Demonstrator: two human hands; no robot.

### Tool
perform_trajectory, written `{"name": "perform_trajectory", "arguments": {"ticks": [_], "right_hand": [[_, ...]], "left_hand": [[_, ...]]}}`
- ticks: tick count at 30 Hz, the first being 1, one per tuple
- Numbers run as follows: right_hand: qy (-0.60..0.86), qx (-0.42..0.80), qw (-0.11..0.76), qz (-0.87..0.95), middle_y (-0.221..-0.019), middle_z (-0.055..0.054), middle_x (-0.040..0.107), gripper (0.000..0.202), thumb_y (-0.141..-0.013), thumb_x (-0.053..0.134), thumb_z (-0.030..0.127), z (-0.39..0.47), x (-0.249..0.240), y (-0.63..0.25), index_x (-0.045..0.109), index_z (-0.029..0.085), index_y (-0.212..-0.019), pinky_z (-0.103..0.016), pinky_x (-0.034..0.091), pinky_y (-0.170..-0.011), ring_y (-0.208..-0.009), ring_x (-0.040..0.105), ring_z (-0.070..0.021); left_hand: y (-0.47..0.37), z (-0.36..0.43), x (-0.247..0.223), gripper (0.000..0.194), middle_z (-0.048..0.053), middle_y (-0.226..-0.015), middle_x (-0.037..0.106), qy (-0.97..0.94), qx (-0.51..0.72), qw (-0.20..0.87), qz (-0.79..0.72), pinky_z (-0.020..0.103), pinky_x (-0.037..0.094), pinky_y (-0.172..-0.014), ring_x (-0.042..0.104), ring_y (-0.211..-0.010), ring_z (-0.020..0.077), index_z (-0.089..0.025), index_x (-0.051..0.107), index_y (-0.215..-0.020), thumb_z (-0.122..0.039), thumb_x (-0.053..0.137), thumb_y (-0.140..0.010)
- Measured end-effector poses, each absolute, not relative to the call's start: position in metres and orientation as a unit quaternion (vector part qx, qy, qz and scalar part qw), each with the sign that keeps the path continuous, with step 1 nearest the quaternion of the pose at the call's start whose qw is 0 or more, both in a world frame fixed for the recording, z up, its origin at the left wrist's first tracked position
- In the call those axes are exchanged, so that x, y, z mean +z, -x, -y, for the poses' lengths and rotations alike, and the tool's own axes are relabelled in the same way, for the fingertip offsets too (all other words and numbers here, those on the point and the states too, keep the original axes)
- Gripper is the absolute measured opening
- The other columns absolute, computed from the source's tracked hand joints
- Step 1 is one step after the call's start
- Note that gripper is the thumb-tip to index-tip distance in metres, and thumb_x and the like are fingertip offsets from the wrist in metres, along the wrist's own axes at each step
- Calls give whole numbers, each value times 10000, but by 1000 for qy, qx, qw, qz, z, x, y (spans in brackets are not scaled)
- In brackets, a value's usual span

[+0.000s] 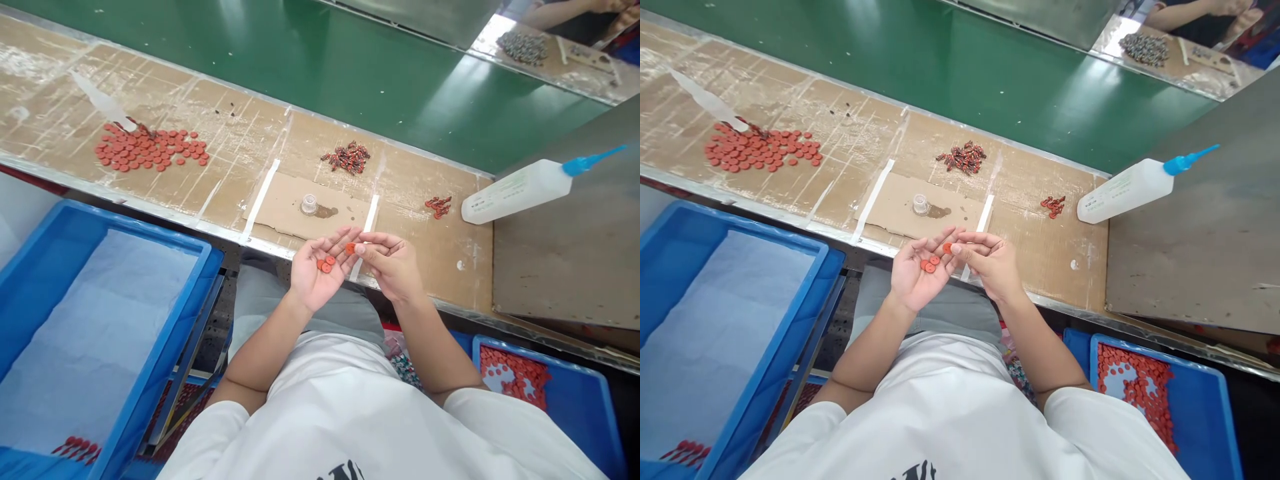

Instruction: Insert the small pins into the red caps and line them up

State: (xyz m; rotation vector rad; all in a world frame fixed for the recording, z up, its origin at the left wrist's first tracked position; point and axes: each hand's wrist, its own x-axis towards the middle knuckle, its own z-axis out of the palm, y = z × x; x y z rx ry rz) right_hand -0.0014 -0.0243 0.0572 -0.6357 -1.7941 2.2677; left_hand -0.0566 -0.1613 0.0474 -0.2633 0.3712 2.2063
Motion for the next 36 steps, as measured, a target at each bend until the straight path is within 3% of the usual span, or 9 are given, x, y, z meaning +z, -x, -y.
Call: {"name": "perform_trajectory", "arguments": {"ticks": [5, 8, 11, 14, 19, 23, 29, 32, 36], "right_hand": [[229, 829, 66, 506, -664, 18, 701, 253, -606, 866, 248, 26, 57, 2, 734, 217, -821, -164, 254, -366, -392, 335, 2], [240, 846, 59, 473, -738, 8, 721, 282, -616, 859, 240, 32, 57, 0, 725, 216, -863, -167, 238, -370, -396, 309, 5], [247, 859, 47, 445, -840, -5, 732, 282, -635, 845, 257, 40, 53, 0, 714, 201, -879, -173, 249, -370, -404, 320, 5], [258, 868, 49, 422, -807, -4, 728, 290, -625, 850, 260, 46, 47, 1, 701, 183, -861, -173, 264, -370, -399, 342, 1], [275, 847, 76, 448, -599, 15, 690, 408, -568, 883, 242, 50, 43, 6, 676, 175, -914, -165, 314, -385, -421, 498, -55], [250, 803, 84, 535, -729, -38, 739, 434, -568, 880, 318, 49, 47, 10, 684, 174, -927, -184, 378, -394, -535, 631, -127], [162, 594, 149, 774, -830, -69, 739, 364, -739, 730, 498, 6, 55, 47, 717, 174, -907, -275, 516, -574, -653, 661, -161], [135, 379, 191, 895, -872, -54, 730, 332, -790, 684, 469, -30, 51, 93, 709, 192, -972, -324, 508, -719, -718, 653, -175], [109, 183, 143, 967, -982, -59, 711, 247, -800, 672, 377, -63, 42, 155, 701, 213, -981, -350, 458, -779, -867, 632, -239]], "left_hand": [[54, 161, 43, 266, 78, -1083, 703, 61, 896, 389, -204, 170, 425, -545, 544, -651, 54, -155, 687, -1054, -149, 560, -820], [51, 159, 41, 324, 68, -1134, 690, 22, 897, 366, -248, 163, 396, -510, 471, -583, 27, -199, 688, -1078, -164, 688, -756], [48, 156, 34, 415, 38, -986, 725, -3, 895, 350, -277, 150, 391, -498, 445, -531, 12, -226, 690, -1098, -184, 782, -696], [47, 152, 24, 374, 13, -859, 735, 5, 900, 333, -281, 131, 418, -526, 482, -539, 11, -237, 719, -1030, -216, 817, -671], [49, 148, 16, 231, 21, -880, 753, 30, 911, 298, -283, 109, 418, -496, 504, -528, 4, -235, 751, -840, -262, 846, -631], [57, 151, 18, 225, 22, -870, 745, 57, 910, 304, -277, 109, 445, -519, 542, -568, 16, -221, 749, -816, -266, 852, -621], [69, 161, 18, 158, 8, -944, 717, 105, 919, 319, -206, 92, 497, -625, 580, -676, 14, -210, 723, -921, -207, 747, -765], [74, 167, 20, 122, 13, -980, 710, 129, 922, 316, -183, 84, 520, -671, 608, -722, 14, -201, 715, -944, -167, 649, -848], [76, 174, 24, 186, 22, -1007, 704, 140, 923, 312, -174, 75, 535, -712, 629, -745, 10, -190, 714, -940, -150, 533, -918]]}}
